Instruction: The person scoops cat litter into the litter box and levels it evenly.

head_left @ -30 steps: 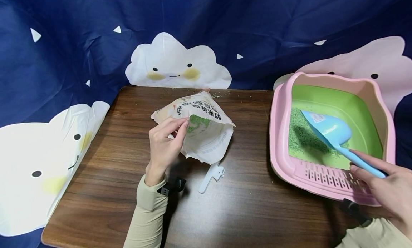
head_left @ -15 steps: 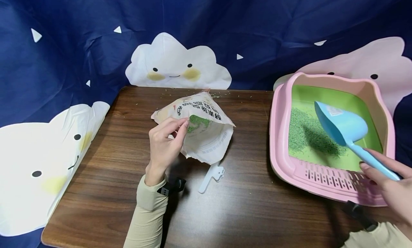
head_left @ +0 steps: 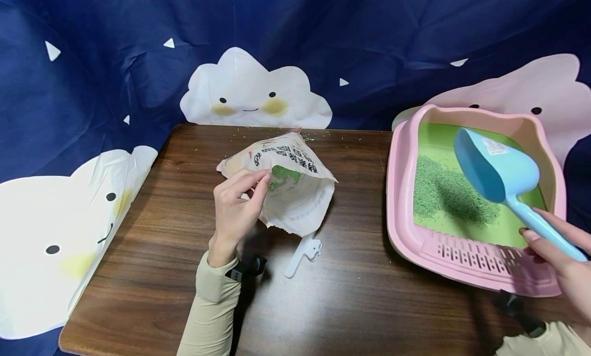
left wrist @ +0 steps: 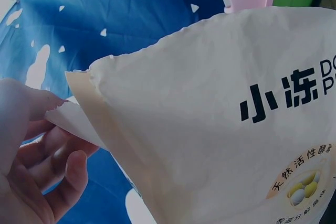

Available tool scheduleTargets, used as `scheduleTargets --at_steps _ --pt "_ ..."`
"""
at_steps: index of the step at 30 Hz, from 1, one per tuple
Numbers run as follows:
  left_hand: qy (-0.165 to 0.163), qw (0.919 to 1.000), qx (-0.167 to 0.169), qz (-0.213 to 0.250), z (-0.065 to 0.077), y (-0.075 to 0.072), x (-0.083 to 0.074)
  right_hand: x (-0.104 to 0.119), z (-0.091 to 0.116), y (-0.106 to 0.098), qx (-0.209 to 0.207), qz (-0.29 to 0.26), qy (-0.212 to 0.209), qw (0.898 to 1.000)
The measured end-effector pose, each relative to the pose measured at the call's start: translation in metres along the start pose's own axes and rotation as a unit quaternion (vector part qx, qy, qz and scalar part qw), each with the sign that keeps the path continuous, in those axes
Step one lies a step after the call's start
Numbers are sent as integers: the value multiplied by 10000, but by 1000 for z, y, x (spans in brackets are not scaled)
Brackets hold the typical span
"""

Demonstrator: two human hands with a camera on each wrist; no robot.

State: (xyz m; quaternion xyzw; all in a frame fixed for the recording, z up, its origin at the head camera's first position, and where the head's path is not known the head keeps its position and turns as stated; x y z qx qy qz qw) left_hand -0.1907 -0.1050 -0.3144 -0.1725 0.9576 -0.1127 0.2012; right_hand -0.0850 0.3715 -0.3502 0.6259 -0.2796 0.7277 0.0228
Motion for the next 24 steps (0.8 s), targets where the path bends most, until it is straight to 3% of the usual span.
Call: scheduleTargets --at_steps 3,6,9,14,18,21,24 --pt "-11 10000 -6 8 0 0 0 2 -1 3 389 -556 -206 9975" --pt "-4 10000 -13 7 1 0 0 2 -3 5 811 -1386 -340 9864" --pt "0 10000 -20 7 0 0 0 0 -4 8 1155 -2190 -410 9680" --pt "-18 10000 -34 38 0 -1 0 3 -3 14 1540 -3088 -624 9365" --pt "-31 10000 -46 61 -1 -1 0 13 0 21 1852 -3478 -852 9151" --pt "-41 10000 -52 63 0 -2 0 22 3 29 2201 -3857 -969 8908" --pt "-53 10000 -41 52 0 -2 1 29 7 36 2281 -4077 -989 8786"
Point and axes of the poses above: each hand's wrist, its own z-axis away from the middle knuckle, its own y-axis out of the palm, x = y × z, the point moved 7 cm from there along -z, towards the middle knuckle, and after that the axes turned 14 degrees about y, right-handed, at the moved point
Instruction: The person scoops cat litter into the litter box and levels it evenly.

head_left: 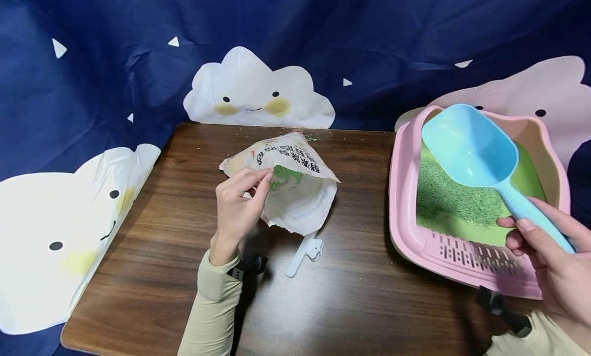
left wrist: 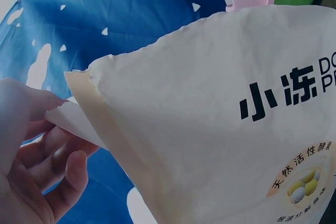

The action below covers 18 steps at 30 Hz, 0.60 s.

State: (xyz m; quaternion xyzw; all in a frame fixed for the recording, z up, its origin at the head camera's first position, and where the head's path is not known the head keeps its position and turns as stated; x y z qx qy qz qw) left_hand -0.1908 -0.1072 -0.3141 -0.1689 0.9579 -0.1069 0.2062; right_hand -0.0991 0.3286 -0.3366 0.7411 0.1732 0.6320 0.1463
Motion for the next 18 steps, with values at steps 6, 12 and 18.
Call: scheduleTargets --at_steps 6,12,18 --pt "-24 10000 34 -81 0 0 0 -4 -3 16 -175 50 270 9995" --pt "-36 10000 19 -69 0 0 0 -11 -10 30 -256 435 633 9967" --pt "11 10000 -2 -51 -1 -1 -1 -28 -20 50 160 348 1150 9926"
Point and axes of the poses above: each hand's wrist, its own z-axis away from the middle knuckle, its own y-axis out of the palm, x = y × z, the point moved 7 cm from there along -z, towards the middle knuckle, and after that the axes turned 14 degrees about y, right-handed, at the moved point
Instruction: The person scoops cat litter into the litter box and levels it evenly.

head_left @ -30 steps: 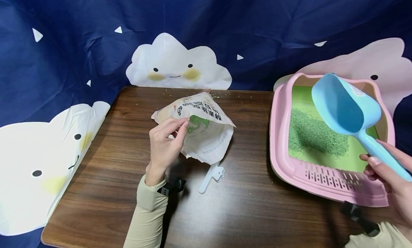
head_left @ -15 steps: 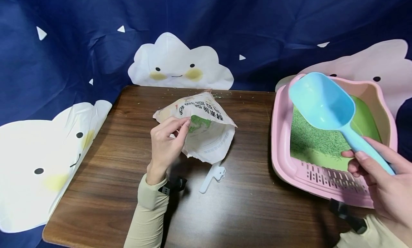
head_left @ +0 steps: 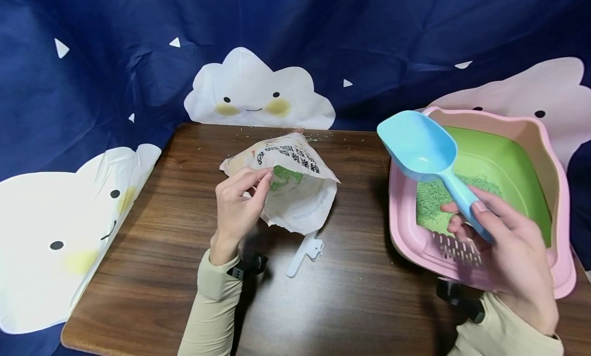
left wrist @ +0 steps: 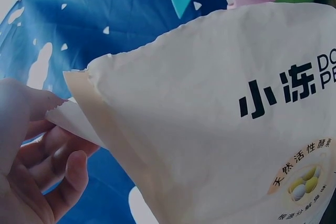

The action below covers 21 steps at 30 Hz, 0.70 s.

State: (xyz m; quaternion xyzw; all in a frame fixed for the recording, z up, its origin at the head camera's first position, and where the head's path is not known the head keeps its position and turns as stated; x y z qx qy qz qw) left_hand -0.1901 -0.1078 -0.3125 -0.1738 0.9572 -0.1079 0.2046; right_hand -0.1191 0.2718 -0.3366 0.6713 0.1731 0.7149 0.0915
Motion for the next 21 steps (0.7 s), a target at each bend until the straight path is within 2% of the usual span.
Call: scheduleTargets --at_steps 5,8,11,15,21 --pt "24 10000 -32 0 0 -2 1 -15 -16 22 124 116 537 9984" --pt "30 10000 -39 -25 0 -3 1 -24 -25 36 68 455 775 9959" --pt "41 9999 -41 -94 -1 -5 1 -33 -34 50 26 963 943 9909" --pt "56 9998 -76 -178 0 -7 2 -46 -46 65 -86 1763 1089 9783" --pt "18 9997 -102 -206 0 -10 4 -69 -58 74 -196 1861 1470 9713"
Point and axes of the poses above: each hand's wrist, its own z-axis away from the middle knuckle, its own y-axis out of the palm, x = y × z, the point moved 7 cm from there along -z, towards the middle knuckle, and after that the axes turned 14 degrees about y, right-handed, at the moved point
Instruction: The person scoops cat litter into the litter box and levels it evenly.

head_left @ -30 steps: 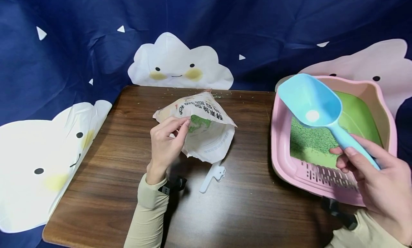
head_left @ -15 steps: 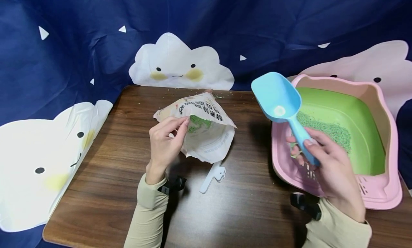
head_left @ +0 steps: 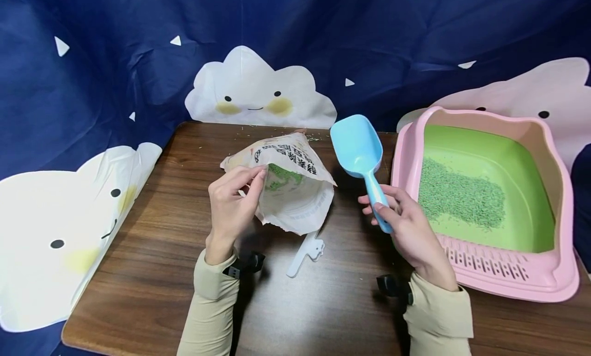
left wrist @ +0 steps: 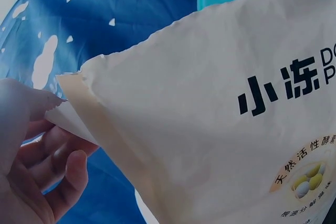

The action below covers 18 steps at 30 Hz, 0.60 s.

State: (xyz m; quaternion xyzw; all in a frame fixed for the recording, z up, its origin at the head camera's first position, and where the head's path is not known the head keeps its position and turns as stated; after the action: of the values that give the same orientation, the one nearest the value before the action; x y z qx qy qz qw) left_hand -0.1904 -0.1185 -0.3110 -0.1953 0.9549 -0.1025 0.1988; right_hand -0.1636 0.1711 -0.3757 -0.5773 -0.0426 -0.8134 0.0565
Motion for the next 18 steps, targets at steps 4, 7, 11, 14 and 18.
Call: scheduleTargets --at_steps 4,7,11,14,18 --pt "-24 10000 -12 15 0 -1 0 -10 -9 6 -77 275 266 9992" --pt "-37 10000 -12 16 1 -1 1 -17 -16 10 -83 304 438 9985" --pt "-48 10000 -19 -19 1 -2 1 -25 -23 13 -132 293 598 9977" --pt "-51 10000 -20 -32 1 -2 1 -30 -26 14 -182 278 675 9972" --pt "-53 10000 -7 -23 1 -1 1 -36 -30 15 -222 274 840 9958"
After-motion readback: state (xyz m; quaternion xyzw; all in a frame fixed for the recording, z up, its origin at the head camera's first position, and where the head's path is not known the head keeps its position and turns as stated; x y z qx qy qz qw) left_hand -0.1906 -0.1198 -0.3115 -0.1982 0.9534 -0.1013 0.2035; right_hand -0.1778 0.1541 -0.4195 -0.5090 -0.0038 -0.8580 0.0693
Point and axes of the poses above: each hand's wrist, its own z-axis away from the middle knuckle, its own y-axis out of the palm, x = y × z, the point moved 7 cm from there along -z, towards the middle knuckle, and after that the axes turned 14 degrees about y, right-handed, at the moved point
